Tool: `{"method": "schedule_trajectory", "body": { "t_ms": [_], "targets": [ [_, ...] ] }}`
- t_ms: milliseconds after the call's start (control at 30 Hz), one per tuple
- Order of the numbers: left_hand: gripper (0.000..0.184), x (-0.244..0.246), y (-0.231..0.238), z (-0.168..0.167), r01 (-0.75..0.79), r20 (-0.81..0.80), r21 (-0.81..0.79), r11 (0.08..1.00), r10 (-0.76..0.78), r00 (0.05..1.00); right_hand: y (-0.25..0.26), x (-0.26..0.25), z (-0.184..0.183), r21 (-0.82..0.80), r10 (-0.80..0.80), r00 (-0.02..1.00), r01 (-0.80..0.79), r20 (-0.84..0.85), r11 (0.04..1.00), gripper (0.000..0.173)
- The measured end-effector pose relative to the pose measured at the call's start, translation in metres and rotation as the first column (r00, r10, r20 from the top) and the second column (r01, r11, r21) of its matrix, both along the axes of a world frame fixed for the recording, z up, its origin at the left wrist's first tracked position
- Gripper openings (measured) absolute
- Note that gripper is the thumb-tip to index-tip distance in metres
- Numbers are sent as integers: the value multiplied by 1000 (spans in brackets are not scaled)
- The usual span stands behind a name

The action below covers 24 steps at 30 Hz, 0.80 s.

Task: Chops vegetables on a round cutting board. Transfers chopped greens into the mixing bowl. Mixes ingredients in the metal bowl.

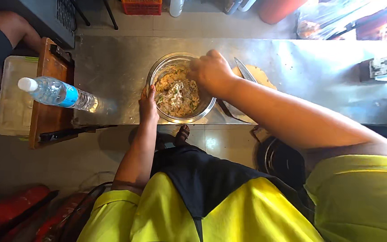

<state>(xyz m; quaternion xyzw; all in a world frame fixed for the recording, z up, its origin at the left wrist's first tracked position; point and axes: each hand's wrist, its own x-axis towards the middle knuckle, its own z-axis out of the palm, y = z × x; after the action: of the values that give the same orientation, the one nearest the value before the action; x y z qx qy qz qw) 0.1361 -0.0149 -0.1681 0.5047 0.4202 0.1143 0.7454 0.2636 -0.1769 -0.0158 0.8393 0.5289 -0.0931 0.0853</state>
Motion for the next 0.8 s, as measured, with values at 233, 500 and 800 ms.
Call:
{"method": "schedule_trajectory", "body": {
  "t_ms": [233, 500, 800],
  "targets": [
    [61, -1, 1, 5, 33, 43, -4, 999, -33, 999, 50, 27, -39, 127, 437, 875, -468, 209, 875, 17],
    [61, 0, 3, 0, -4, 79, -44, 999, 7, 997, 14, 69, -40, -132, 185, 974, -168, 128, 977, 19],
    [51, 2, 0, 9, -65, 104, -68, 996, 71, 992, -47, 12, -33, -351, -47, 999, 37, -19, 936, 21]
  ]
}}
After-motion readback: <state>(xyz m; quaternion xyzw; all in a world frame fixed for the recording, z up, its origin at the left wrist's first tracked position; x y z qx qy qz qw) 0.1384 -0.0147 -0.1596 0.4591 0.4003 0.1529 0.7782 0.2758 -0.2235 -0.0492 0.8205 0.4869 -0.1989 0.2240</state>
